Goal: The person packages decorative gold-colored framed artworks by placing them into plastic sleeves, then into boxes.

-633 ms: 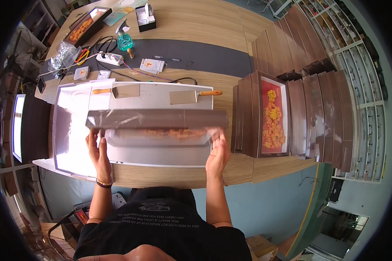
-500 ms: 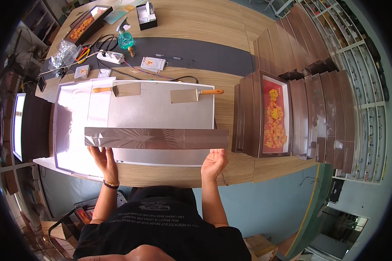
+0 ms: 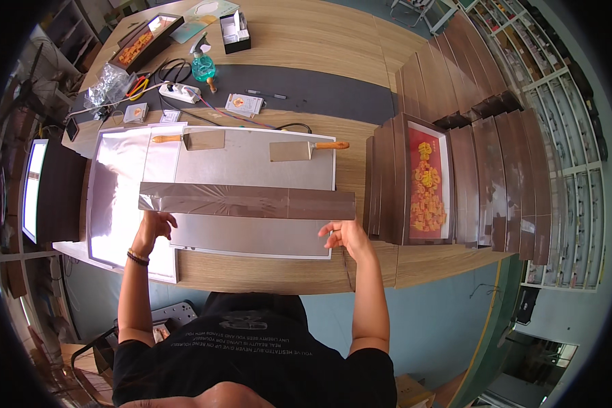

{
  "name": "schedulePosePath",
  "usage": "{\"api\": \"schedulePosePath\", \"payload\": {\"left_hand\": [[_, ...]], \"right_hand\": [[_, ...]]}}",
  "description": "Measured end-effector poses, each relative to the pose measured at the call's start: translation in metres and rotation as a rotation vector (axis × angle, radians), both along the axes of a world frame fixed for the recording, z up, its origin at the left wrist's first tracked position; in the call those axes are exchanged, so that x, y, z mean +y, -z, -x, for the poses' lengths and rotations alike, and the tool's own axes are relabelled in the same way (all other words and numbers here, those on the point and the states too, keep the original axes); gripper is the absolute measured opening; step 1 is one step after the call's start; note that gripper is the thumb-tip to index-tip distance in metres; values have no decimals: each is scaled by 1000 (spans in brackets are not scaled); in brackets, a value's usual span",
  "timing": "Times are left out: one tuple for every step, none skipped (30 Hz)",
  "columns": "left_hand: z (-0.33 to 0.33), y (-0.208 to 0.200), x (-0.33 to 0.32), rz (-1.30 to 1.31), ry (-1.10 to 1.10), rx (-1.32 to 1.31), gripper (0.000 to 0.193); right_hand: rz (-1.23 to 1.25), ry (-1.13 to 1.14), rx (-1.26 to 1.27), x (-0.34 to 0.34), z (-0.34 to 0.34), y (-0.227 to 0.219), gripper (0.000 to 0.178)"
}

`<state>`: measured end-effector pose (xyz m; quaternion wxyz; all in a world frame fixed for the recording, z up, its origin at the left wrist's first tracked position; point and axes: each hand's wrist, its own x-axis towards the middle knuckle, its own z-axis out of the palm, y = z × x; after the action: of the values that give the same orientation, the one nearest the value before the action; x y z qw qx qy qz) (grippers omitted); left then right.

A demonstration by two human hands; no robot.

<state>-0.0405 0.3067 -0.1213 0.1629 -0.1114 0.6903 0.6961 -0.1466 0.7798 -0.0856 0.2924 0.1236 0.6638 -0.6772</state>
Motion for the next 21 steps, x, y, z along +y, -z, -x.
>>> {"api": "schedulePosePath", "payload": {"left_hand": [[14, -6, 11, -150, -17, -140, 71], [20, -13, 17, -120, -37, -214, 71], [27, -20, 21, -90, -58, -287, 73], [27, -28, 24, -184, -78, -278, 71], [24, -36, 27, -278, -98, -270, 70], [21, -46, 33, -264, -83, -196, 61], [21, -38, 38, -356, -162, -205, 49], [16, -37, 37, -385, -145, -134, 46], [15, -42, 39, -412, -133, -68, 44], [14, -54, 43, -441, -157, -17, 55], [21, -72, 53, -260, -134, 45, 65], [28, -73, 49, -236, -119, 88, 71], [35, -73, 44, -210, -99, 134, 77], [41, -74, 47, -207, -108, 174, 74], [50, -74, 49, -205, -112, 223, 72], [53, -67, 45, -162, -99, 161, 60], [56, -55, 48, -219, -133, 262, 50], [51, -33, 40, -162, -115, 300, 49], [46, -24, 36, -103, -102, 336, 48], [45, -10, 43, -42, -207, 572, 52], [47, -8, 48, -51, -208, 574, 52]], "right_hand": [[58, -257, -215, -1, 6, 1, 69], [9, -247, -203, -7, 4, 4, 75], [10, -252, -193, -11, 4, 0, 75], [62, -170, -213, -16, 0, -11, 75], [113, -88, -236, -21, -5, -19, 76], [65, -7, -145, -24, -14, -21, 66], [65, -11, -149, -15, -16, -10, 66], [29, -104, 78, 0, -14, 10, 62], [-3, -200, 299, 8, -13, 24, 58], [161, -51, 273, -15, -19, -1, 54], [148, 38, 345, -24, -16, -14, 54], [196, 61, 373, -28, -9, -28, 56], [246, 89, 404, -28, -2, -34, 58], [248, 83, 395, -25, 3, -32, 58], [127, 15, 482, -21, 12, -28, 63], [0, -51, 568, -17, 16, -21, 68], [-3, -52, 573, -15, 16, -8, 68], [63, -4, 613, -13, 14, 9, 73], [133, 39, 650, -23, 15, 7, 79], [123, 121, 801, -39, 13, 7, 86], [63, 174, 942, -40, 15, 21, 88]]}}
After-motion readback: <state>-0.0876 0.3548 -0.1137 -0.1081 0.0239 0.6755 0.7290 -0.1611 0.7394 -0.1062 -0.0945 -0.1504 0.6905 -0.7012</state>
